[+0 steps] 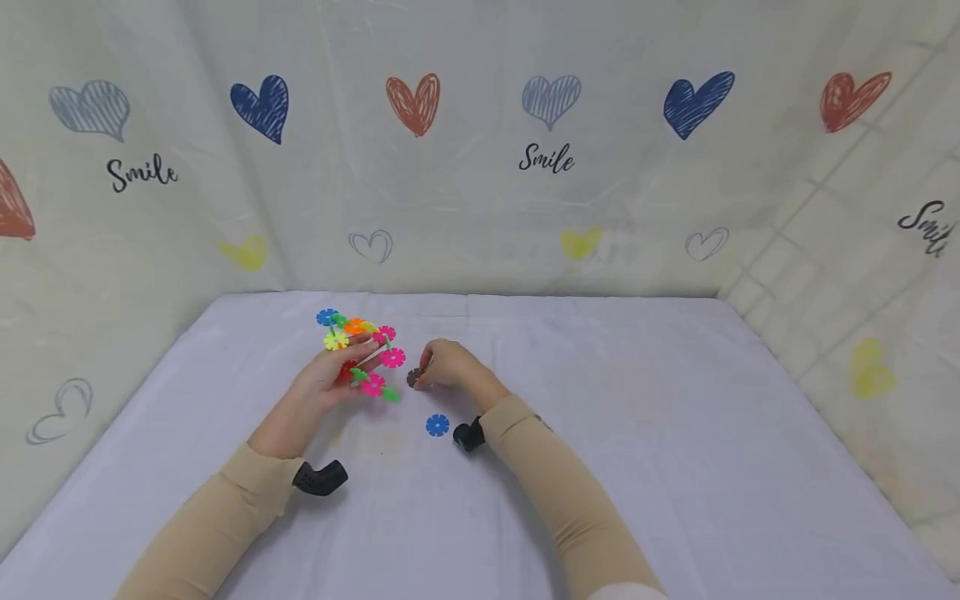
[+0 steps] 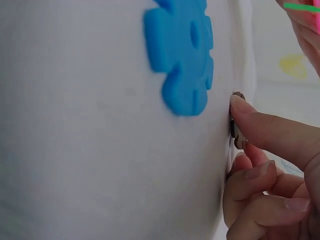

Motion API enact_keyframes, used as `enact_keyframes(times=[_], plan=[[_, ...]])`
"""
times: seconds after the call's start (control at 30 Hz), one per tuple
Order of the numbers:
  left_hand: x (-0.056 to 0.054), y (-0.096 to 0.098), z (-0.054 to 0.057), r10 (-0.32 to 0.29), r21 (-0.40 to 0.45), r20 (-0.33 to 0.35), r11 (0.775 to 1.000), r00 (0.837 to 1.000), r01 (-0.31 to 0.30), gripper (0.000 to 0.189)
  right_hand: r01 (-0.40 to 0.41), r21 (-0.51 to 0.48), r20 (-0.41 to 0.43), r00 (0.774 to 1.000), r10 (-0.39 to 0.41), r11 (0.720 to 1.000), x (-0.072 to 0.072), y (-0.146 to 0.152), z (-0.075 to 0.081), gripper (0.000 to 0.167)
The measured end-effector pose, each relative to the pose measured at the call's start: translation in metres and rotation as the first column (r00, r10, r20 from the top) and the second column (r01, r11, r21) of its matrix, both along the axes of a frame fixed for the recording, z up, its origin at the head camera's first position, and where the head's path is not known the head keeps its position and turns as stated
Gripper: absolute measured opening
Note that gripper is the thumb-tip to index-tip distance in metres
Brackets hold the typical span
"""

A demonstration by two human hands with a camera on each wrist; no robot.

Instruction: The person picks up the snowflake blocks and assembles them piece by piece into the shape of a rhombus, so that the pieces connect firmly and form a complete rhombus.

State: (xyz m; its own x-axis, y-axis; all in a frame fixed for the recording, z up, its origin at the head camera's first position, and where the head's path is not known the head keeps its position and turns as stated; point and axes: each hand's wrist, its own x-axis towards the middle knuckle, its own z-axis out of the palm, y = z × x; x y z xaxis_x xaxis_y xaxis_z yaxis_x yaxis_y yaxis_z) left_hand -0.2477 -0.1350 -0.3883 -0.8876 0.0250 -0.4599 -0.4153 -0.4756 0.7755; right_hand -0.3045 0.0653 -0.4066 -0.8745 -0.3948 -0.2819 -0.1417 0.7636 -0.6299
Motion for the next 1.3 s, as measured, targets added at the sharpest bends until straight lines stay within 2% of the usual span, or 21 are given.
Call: enact_keyframes(times=[0.17,0.27,0.47,0.6,0.77,0.9,1.13,1.3], plan=[[-0.001,0.009,0.000,-0.002,0.005,0.013,1.000,1.000,0.002,0.044,0.015,-0.062,0.012,1.000,-0.014,0.998,-0.001,0.003,-0.002,0.026],[-0.002,0.014,0.000,-0.005,0.042,0.008,0.999,1.000,0.004,0.045,0.028,-0.101,0.010,1.000,-0.027,0.995,-0.001,0.009,0.001,0.022],[-0.003,0.021,-0.001,0.043,0.169,0.020,0.985,0.999,-0.046,0.034,0.058,-0.171,-0.033,0.997,-0.065,0.984,0.003,0.028,0.010,0.020],[-0.004,0.022,-0.003,0.064,0.213,0.036,0.975,0.997,-0.070,0.028,0.082,-0.208,-0.048,0.994,-0.094,0.975,0.005,0.038,0.011,0.021],[-0.004,0.026,-0.007,0.063,0.249,0.041,0.966,0.997,-0.071,0.025,0.114,-0.244,-0.064,0.989,-0.133,0.963,0.009,0.048,0.006,0.022],[-0.004,0.028,-0.009,0.081,0.271,0.026,0.959,0.996,-0.085,0.028,0.116,-0.281,-0.094,0.985,-0.147,0.953,0.017,0.055,0.007,0.023],[-0.005,0.030,-0.011,0.093,0.293,-0.009,0.952,0.996,-0.087,0.042,0.092,-0.342,-0.169,0.973,-0.158,0.935,0.039,0.059,0.018,0.017],[-0.004,0.034,-0.010,0.092,0.281,-0.018,0.956,0.996,-0.083,0.045,0.079,-0.334,-0.262,0.949,-0.173,0.939,0.052,0.058,0.022,0.011]])
